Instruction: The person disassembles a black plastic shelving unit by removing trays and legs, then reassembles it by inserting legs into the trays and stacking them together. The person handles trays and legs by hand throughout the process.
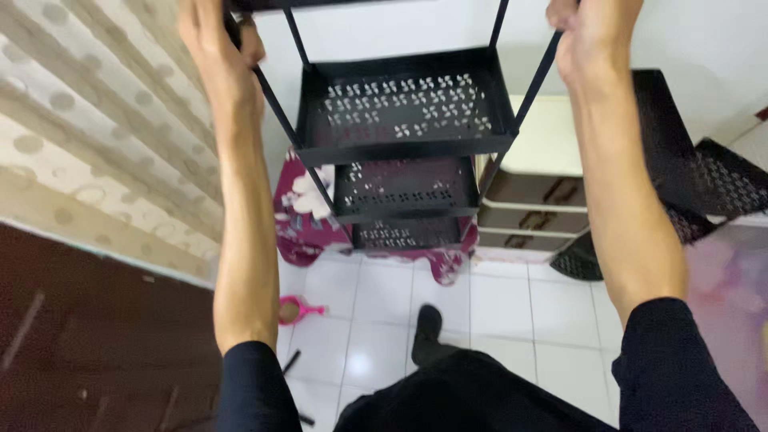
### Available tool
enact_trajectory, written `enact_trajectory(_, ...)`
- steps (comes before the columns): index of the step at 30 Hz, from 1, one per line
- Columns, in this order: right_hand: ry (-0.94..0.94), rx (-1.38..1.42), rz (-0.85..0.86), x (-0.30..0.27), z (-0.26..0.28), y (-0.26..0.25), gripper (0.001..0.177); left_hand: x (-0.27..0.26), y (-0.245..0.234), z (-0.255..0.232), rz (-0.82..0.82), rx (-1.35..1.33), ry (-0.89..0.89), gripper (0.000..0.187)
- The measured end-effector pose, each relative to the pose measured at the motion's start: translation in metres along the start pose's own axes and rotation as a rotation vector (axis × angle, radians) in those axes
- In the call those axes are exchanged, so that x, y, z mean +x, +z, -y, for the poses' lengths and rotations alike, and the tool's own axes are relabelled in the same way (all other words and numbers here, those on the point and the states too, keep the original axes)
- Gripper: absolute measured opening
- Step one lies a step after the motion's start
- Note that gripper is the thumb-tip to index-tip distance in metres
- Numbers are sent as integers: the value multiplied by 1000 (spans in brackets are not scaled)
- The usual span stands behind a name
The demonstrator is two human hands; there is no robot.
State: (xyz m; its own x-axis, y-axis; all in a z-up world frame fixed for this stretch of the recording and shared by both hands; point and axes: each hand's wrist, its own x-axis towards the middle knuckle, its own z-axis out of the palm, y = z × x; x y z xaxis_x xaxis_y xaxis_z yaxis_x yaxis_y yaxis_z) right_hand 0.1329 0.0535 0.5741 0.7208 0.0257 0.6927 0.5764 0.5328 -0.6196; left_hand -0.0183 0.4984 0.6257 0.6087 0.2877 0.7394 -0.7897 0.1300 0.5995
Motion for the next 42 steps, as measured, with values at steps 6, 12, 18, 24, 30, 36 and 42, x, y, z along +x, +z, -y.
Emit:
enact_trajectory(6,60,-183,-239,15,-6,64,27,28,7,44,-91,48,-142,36)
enact_trajectory(12,118,-228,-291,22,-29,68,35,35,4,92,-96,58,-183,31)
enact_trajectory(18,135,-186,-353,34,-57,60,32,55,-6,129,-73,38,-184,25)
enact_trajectory(24,142,-188,-366,33,-72,54,32,62,-18,146,-49,10,-236,32)
enact_trajectory(30,176,-289,-340,40,-75,51,34,64,-29,148,-29,77,-257,44)
enact_trajectory(36,160,-1073,-342,39,-37,74,47,44,-33,164,-126,30,-253,30)
enact_trajectory(42,-343,-1395,186,60,-28,183,49,35,-40,180,-132,-46,-226,25)
